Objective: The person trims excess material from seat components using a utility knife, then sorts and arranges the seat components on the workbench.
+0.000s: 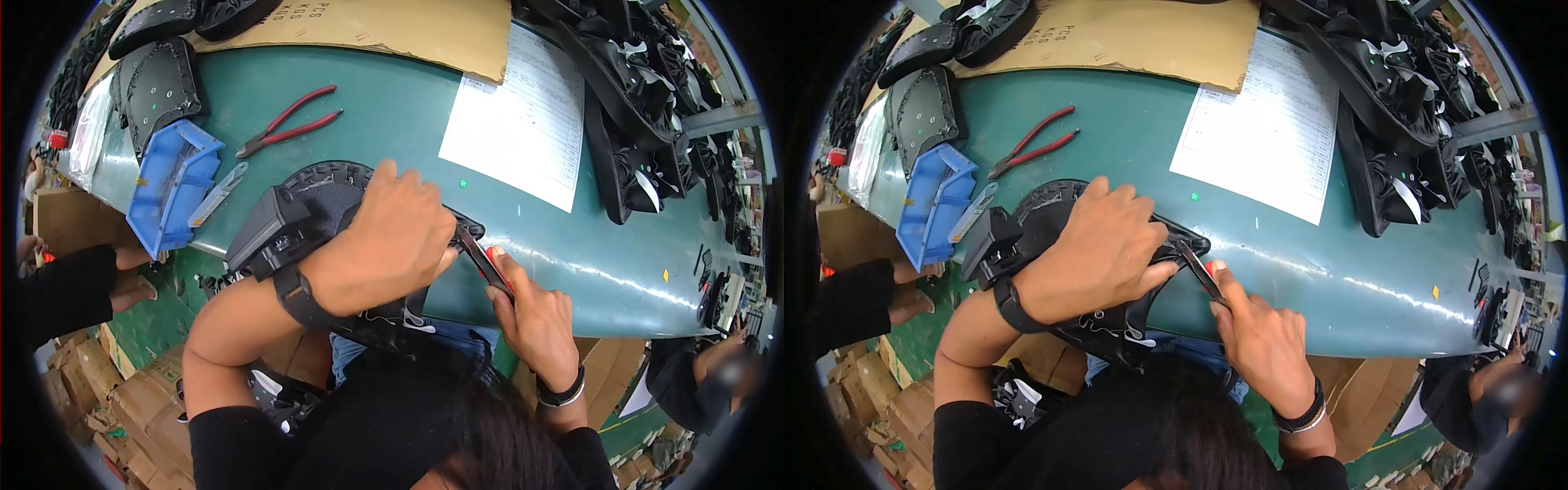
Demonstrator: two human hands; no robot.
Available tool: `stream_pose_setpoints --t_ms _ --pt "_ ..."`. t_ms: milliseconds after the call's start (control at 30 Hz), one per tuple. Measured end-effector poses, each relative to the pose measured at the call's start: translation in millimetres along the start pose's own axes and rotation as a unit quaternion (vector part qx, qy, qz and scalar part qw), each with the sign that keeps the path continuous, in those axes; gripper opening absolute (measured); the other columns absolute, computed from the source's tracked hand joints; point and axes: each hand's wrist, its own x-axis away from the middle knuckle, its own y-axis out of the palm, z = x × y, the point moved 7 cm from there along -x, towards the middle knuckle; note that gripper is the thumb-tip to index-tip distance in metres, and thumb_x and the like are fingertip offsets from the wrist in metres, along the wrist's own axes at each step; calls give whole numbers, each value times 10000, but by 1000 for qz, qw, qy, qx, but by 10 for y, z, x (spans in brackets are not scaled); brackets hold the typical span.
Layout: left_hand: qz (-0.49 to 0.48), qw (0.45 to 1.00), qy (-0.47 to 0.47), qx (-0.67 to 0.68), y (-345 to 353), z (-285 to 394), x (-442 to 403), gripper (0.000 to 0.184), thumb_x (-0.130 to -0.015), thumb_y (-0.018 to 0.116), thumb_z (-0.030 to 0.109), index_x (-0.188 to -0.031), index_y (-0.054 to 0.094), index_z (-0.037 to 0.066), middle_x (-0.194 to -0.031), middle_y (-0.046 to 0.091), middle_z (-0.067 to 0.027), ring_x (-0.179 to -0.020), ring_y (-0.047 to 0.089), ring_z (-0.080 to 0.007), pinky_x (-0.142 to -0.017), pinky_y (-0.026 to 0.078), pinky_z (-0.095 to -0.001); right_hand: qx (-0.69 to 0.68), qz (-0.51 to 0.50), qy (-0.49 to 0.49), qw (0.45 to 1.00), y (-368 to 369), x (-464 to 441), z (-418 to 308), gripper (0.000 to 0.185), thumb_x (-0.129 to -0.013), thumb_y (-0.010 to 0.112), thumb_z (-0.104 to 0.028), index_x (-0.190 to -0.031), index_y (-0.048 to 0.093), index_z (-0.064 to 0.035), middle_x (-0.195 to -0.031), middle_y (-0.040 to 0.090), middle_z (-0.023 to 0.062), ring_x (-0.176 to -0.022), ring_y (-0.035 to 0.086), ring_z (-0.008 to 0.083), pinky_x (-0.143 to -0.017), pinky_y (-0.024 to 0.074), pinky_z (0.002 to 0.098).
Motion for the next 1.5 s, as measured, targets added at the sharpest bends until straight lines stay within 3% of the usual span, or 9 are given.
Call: stream_pose_setpoints --t_ms 133,300,367,567,667,733,900,1200,1500 --pt "36 979 -22 202 216 -222 -144 251 -773 685 235 -606 599 69 -652 535 -56 -676 527 -224 -678 318 -365 -134 55 -29 989 135 -70 29 465 -930 583 -188 -1352 412 -91 -639 591 121 -474 572 321 -465 435 405" --pt "118 935 -47 332 104 -335 -121 268 -789 675 179 -601 551 35 -613 474 -53 -605 479 -204 -632 311 -335 -410 -125 177 886 384 -43 130 471 -966 526 -163 -1374 319 -51 -604 549 59 -425 539 163 -431 431 312" --pt "112 793 -163 576 105 -454 -98 323 -816 642 86 -567 445 29 -605 384 4 -553 365 -81 -528 276 -277 -392 -147 162 894 384 -34 70 476 -967 527 -164 -1377 315 -48 -610 544 47 -423 531 152 -429 429 308" --pt "171 625 -202 735 96 -671 -76 270 -843 603 129 -620 471 57 -695 416 52 -662 368 -52 -638 298 -230 -293 -116 44 948 444 37 -30 435 -949 562 -178 -1334 408 -48 -790 633 106 -528 597 160 -491 470 308" --pt "101 681 -191 700 64 -627 -61 253 -828 629 115 -627 495 38 -773 521 15 -723 460 -58 -717 349 -209 -349 -127 107 922 315 -15 2 443 -943 577 -182 -1340 424 -56 -898 654 125 -572 601 141 -508 477 302" --pt "173 897 -52 404 -211 -517 -46 240 -805 632 66 -621 486 15 -912 621 -58 -812 565 -107 -807 404 -218 -407 -88 134 899 291 2 113 462 -951 570 -180 -1368 404 -71 -884 649 105 -560 579 123 -484 464 291" --pt "149 841 -153 497 -284 -538 199 84 -744 598 5 -725 517 -9 -998 654 -137 -874 670 -225 -757 495 -300 -380 -64 164 908 371 -28 212 465 -954 565 -169 -1375 397 -69 -770 622 74 -514 551 117 -460 444 279" --pt "159 971 -179 -4 -100 -322 191 261 -779 713 307 -800 606 70 -711 507 -66 -736 512 -263 -604 386 -388 -358 20 102 928 245 -201 162 448 -943 577 -134 -1356 426 -51 -994 670 144 -496 547 123 -489 461 286" --pt "142 960 -180 160 -27 -509 244 198 -760 668 192 -641 595 51 -664 498 -65 -696 482 -228 -659 308 -361 -246 -40 0 969 187 -620 -85 449 -919 602 -174 -1327 453 -62 -945 646 242 -682 609 436 -584 476 448"
